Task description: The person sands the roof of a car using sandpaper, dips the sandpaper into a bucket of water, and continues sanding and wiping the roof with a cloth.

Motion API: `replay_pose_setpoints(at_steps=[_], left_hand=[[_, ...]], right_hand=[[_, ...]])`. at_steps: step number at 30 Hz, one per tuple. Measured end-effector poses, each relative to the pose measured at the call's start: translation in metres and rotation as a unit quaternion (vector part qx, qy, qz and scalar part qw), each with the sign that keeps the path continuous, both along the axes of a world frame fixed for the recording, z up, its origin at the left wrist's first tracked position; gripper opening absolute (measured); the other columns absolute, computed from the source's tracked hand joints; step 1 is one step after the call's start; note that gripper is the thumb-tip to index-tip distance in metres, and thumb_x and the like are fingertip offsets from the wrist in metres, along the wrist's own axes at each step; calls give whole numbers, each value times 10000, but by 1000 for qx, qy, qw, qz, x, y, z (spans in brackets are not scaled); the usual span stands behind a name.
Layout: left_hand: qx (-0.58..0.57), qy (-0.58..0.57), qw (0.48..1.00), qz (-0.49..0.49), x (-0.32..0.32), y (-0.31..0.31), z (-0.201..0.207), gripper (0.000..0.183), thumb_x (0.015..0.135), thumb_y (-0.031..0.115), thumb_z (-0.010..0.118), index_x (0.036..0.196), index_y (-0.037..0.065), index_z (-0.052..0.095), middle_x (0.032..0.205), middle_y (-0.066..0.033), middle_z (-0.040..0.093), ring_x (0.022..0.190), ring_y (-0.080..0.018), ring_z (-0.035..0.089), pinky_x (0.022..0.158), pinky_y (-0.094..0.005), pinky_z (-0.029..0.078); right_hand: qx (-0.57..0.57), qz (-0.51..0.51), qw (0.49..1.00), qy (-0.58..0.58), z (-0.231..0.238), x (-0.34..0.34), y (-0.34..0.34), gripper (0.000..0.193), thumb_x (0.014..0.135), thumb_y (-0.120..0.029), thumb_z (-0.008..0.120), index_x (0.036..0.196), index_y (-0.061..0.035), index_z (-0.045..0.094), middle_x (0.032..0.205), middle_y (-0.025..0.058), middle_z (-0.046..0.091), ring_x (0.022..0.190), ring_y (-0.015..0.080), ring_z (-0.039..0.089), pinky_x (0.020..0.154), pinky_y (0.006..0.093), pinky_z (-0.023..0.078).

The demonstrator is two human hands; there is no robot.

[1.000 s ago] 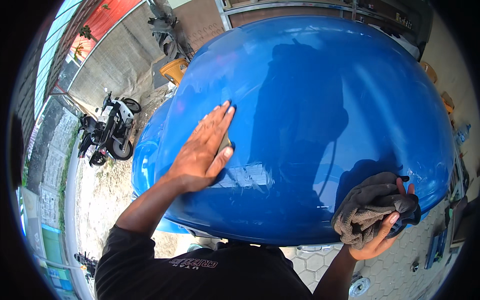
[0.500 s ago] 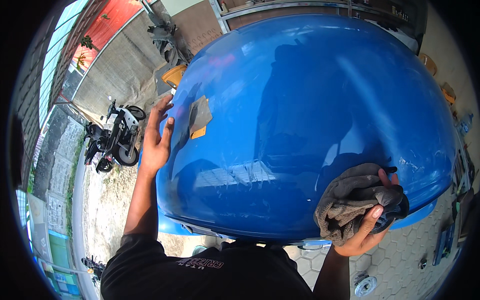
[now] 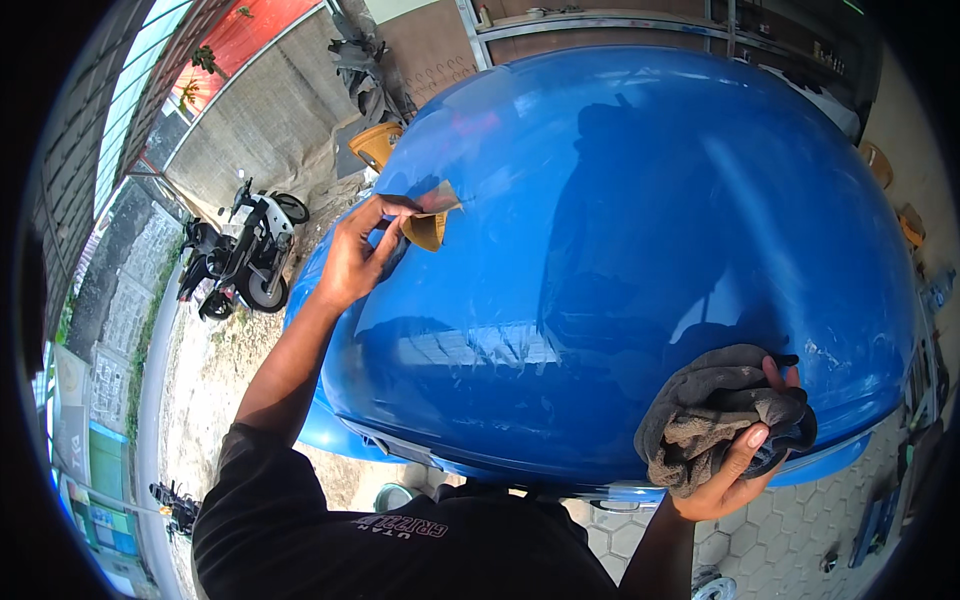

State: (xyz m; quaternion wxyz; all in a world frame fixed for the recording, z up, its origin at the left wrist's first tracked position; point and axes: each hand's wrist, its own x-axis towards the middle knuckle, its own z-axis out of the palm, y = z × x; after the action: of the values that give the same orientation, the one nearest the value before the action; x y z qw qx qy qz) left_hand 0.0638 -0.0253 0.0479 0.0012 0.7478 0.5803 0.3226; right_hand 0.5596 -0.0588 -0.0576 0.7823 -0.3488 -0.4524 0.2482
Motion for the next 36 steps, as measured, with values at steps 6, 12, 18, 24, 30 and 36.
replay_pose_setpoints(at_steps=[6,12,18,24,30,36], left_hand=[[90,-294,950,-50,-3,-6,-5,239,1222,-11,655,1460,10,648,1518,-144,765,1475,-219,708,1257,-423,584],[61,-69,995,26,-7,-6,10,558,1012,-119,826,1532,29,690,1513,-117,767,1380,-260,755,1165,-411,622],[103,20,988,113,-25,11,1,521,894,-153,856,1356,59,744,1184,-159,665,1094,-420,741,948,-498,637],[76,39,994,66,-36,47,-10,601,1035,-33,813,1610,113,716,1613,-190,624,1474,-441,660,1240,-522,556],[-14,44,998,-51,-60,74,-27,537,1258,229,658,1760,38,625,1851,-241,571,1775,-498,429,1475,-565,358],[-39,76,988,-128,-26,47,-15,573,1253,214,643,1798,45,584,1905,-166,519,1822,-462,353,1486,-576,354]], right_hand=[[-16,8,1000,12,2,-1,-1,684,1314,-353,522,1745,176,472,1670,330,655,1485,377,699,1235,518,625],[-19,-29,999,-29,-3,8,2,688,1326,-375,481,1744,171,456,1686,335,647,1494,394,709,1243,534,636],[-24,-57,997,-36,6,8,1,698,1333,-394,477,1742,171,482,1665,326,671,1486,381,712,1251,530,624],[-7,-46,998,-30,-6,12,6,621,1331,-288,481,1740,179,503,1674,316,663,1455,354,707,1276,511,561],[6,-23,1000,-16,-8,22,6,650,1333,-311,523,1775,162,463,1708,285,642,1481,329,676,1307,509,514],[6,-25,999,36,-7,21,7,644,1330,-323,508,1752,164,485,1603,320,701,1439,348,712,1274,520,546]])
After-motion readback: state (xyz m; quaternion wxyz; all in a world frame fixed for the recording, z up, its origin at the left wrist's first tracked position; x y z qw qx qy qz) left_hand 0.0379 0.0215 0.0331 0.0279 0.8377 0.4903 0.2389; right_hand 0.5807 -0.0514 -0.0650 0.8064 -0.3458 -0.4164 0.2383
